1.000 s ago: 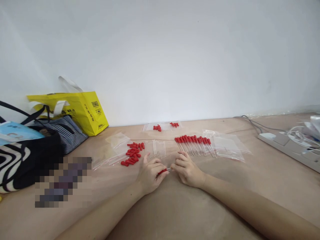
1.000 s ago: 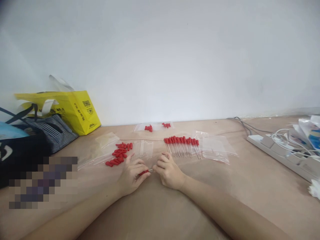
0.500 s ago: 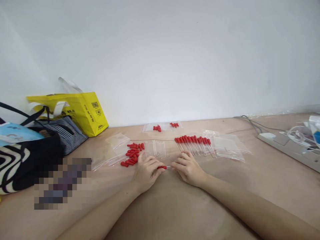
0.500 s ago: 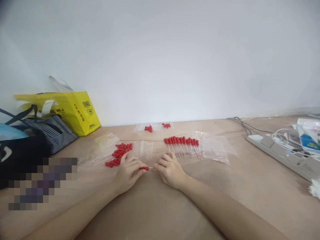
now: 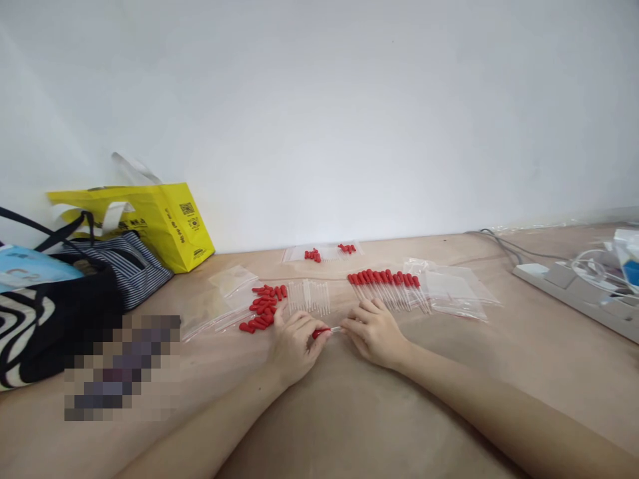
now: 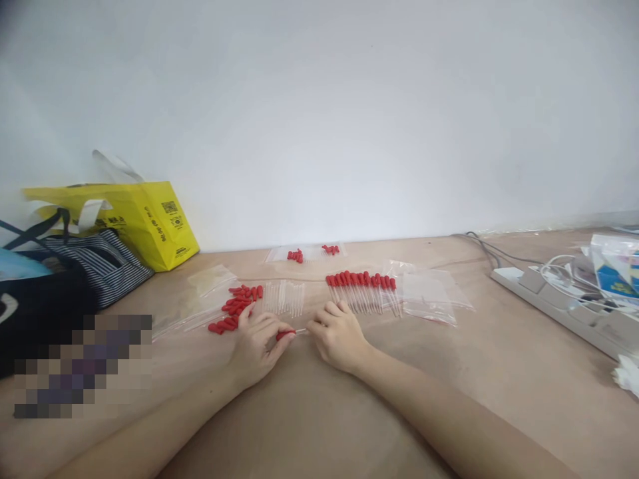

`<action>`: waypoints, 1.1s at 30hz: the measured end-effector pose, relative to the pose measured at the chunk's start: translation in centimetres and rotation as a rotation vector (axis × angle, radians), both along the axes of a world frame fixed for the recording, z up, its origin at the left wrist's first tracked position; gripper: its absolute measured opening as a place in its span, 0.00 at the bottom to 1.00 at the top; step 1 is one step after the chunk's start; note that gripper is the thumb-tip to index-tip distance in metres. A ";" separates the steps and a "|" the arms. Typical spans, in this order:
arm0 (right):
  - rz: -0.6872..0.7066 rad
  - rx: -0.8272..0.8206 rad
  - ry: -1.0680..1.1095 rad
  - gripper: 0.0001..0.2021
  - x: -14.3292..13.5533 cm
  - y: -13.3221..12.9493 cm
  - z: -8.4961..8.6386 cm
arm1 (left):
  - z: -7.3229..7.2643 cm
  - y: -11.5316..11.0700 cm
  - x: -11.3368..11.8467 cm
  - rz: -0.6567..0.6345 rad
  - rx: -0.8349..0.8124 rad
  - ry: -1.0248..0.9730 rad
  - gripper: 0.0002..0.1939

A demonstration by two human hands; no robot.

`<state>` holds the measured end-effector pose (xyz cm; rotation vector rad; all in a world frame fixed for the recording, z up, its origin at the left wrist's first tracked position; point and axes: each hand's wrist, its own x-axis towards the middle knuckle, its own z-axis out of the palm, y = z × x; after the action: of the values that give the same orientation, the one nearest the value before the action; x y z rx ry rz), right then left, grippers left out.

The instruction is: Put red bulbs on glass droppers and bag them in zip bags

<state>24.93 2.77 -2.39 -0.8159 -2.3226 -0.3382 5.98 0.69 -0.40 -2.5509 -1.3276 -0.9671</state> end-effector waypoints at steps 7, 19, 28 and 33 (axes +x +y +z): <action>-0.436 -0.338 -0.088 0.10 -0.6 2.6 1.9 | -0.6 1.2 -1.2 0.279 -0.102 -0.091 0.17; -0.826 -0.624 -0.004 0.11 -3.8 7.3 2.5 | -0.8 1.5 -1.8 0.366 -0.114 -0.066 0.11; -0.758 -0.708 0.010 0.12 -5.1 6.6 3.4 | 2.2 4.5 -6.0 0.579 -0.164 0.077 0.08; -0.739 -0.824 0.018 0.18 -6.1 7.2 3.8 | 3.5 6.3 -9.9 0.533 -0.265 0.034 0.07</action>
<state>18.87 9.99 1.39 -2.0578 -2.0251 0.3698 -3.96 6.94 3.08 -2.1546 -2.0895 -0.6736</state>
